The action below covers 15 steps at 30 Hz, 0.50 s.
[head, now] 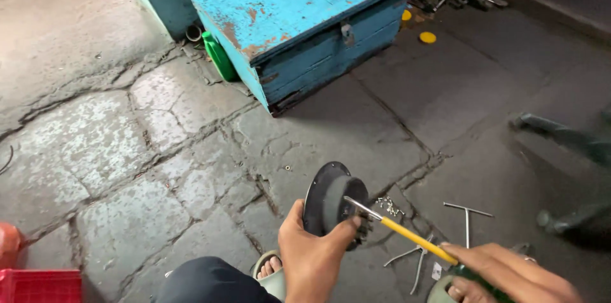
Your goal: Repairing or assembling a vehicle horn by inspecting internal components and using a screwdriver.
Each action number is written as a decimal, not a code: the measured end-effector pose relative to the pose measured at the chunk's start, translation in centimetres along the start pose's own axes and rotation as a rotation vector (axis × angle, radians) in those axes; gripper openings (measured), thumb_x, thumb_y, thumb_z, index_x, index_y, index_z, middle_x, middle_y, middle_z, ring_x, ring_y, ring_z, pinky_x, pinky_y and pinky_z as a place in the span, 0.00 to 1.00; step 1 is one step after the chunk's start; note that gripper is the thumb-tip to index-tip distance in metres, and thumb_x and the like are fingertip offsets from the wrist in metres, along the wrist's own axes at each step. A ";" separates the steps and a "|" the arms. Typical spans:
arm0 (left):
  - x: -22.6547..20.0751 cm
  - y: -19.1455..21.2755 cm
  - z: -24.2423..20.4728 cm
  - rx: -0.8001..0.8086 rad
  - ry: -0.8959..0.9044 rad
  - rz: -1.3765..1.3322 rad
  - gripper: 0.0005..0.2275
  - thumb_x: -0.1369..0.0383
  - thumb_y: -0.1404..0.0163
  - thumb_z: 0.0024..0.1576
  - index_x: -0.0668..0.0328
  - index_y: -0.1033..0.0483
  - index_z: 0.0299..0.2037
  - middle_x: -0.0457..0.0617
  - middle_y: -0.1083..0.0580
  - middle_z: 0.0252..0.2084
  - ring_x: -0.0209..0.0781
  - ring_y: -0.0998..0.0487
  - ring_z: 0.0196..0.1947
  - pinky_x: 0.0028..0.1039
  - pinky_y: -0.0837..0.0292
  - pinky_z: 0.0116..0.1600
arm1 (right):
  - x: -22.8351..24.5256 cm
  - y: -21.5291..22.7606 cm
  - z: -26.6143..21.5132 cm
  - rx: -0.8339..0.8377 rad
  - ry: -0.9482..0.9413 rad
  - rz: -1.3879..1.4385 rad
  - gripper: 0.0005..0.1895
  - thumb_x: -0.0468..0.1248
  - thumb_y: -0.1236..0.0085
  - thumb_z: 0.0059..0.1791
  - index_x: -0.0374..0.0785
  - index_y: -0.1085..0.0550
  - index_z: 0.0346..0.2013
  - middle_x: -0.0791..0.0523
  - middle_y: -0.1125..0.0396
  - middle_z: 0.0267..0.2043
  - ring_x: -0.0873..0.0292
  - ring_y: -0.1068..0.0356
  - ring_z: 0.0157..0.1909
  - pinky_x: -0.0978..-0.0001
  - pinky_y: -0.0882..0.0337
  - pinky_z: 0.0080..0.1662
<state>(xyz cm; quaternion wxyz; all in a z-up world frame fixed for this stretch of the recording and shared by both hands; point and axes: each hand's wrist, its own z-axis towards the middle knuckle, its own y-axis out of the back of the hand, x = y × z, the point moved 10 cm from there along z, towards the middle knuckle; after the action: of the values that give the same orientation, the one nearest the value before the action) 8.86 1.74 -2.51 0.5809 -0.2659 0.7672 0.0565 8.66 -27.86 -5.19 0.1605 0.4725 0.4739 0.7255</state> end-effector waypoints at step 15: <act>-3.9 2.9 -1.1 -0.230 -0.205 0.318 0.12 0.74 0.37 0.36 0.67 0.23 0.30 0.45 0.25 0.19 0.27 0.29 0.20 0.24 0.32 0.25 | -0.3 0.8 0.4 -0.134 0.005 -0.260 0.23 0.54 0.39 0.43 0.57 0.18 0.52 0.68 0.21 0.39 0.74 0.25 0.36 0.78 0.28 0.42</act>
<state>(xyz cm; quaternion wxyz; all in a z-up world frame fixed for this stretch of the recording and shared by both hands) 7.26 5.15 0.76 0.6056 -0.1988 0.7249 0.2611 9.35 -28.20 -4.68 0.2834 0.3936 0.4821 0.7296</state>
